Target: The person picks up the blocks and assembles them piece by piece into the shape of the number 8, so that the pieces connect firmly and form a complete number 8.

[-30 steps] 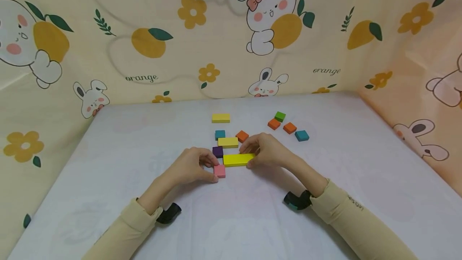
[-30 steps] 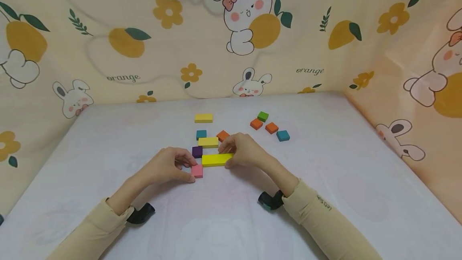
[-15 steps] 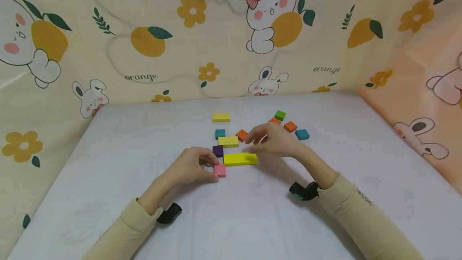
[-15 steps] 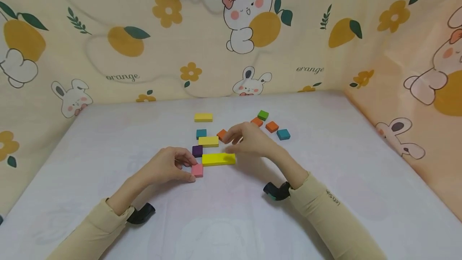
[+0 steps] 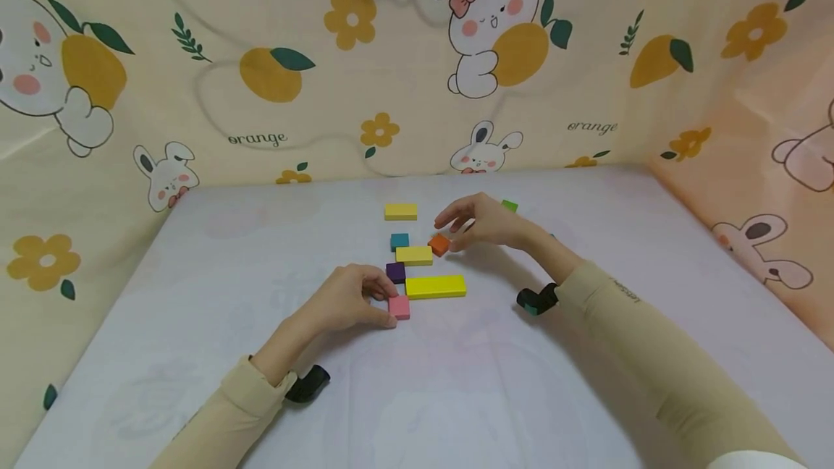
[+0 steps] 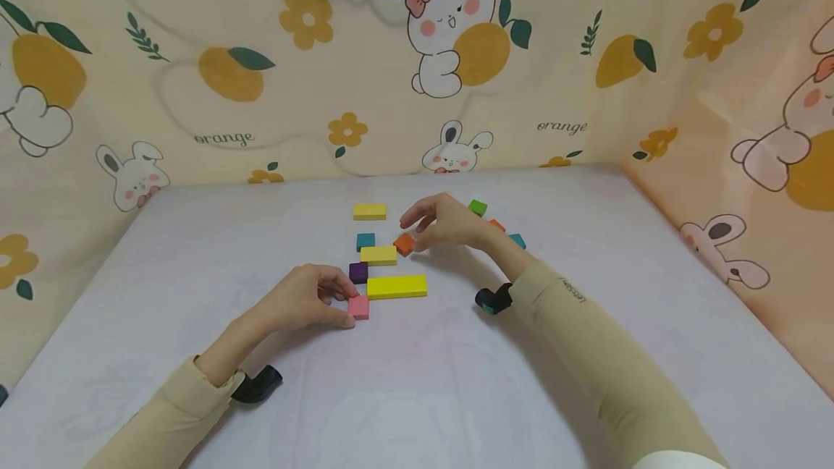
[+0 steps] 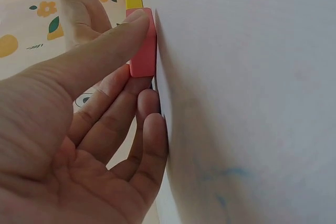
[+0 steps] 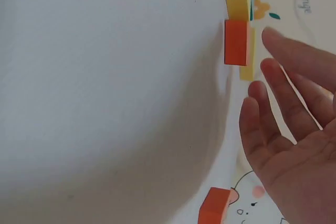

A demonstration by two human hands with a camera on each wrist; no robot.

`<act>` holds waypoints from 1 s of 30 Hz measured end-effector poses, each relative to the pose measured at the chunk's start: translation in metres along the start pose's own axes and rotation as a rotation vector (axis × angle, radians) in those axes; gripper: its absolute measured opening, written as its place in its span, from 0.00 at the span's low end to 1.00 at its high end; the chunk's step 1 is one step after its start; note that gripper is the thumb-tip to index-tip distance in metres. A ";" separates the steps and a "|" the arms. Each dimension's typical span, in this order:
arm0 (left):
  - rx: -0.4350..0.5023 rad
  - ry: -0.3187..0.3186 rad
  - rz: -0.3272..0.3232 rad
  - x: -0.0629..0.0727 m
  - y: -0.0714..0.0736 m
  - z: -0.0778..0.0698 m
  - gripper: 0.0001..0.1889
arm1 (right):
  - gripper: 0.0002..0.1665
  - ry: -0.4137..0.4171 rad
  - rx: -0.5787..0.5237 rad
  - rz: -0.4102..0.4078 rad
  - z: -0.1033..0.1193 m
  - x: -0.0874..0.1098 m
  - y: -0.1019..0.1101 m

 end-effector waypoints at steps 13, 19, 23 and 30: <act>-0.012 0.010 -0.004 -0.001 -0.001 0.001 0.17 | 0.29 -0.072 -0.014 0.045 -0.021 -0.012 -0.012; -0.007 0.020 -0.009 -0.002 -0.001 0.004 0.17 | 0.28 -0.077 -0.040 0.043 -0.021 -0.011 -0.013; -0.004 0.025 -0.010 -0.002 -0.001 0.005 0.17 | 0.27 -0.082 -0.045 0.037 -0.021 -0.011 -0.013; 0.007 0.018 -0.009 -0.001 -0.001 0.003 0.17 | 0.26 -0.110 -0.062 0.026 -0.026 -0.013 -0.014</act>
Point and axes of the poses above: each hand's wrist, its own x-axis away from the middle knuckle, its own y-axis out of the back of the hand, z = x × y, the point moved 10 cm from there along -x, towards the middle knuckle, and after that the axes turned 14 degrees about -z, right-handed, at the moved point
